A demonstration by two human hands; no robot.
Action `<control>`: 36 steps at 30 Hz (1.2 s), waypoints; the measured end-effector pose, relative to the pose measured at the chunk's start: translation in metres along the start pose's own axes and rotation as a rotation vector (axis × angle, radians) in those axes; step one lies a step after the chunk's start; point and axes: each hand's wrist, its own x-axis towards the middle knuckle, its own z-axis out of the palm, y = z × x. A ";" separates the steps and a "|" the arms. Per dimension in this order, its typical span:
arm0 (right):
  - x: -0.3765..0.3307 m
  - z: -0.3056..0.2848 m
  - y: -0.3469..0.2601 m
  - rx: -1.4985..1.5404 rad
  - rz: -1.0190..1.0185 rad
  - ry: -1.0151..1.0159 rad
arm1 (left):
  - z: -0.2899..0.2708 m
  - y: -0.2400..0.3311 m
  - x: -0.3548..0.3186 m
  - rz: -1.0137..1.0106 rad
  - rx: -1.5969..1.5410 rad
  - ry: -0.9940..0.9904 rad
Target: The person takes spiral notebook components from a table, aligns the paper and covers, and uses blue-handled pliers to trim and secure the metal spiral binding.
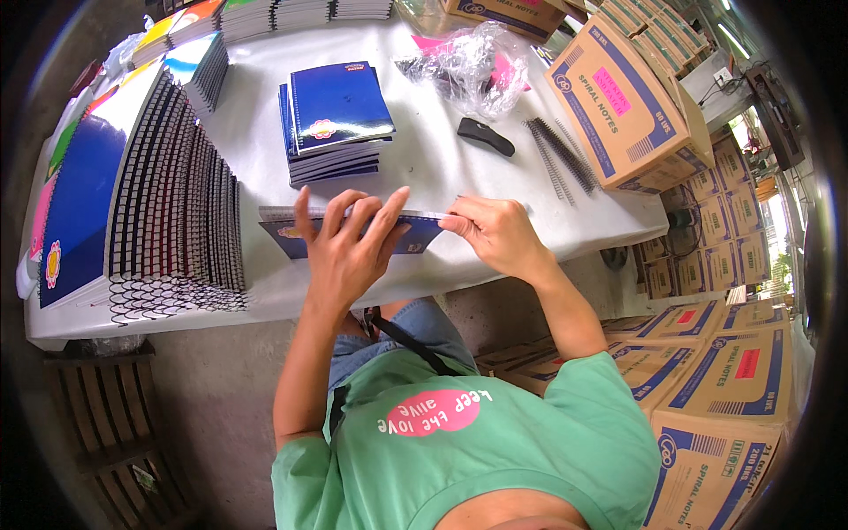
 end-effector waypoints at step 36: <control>0.008 0.008 0.013 0.534 -0.080 0.226 | 0.012 -0.004 0.010 -0.193 -0.097 -0.095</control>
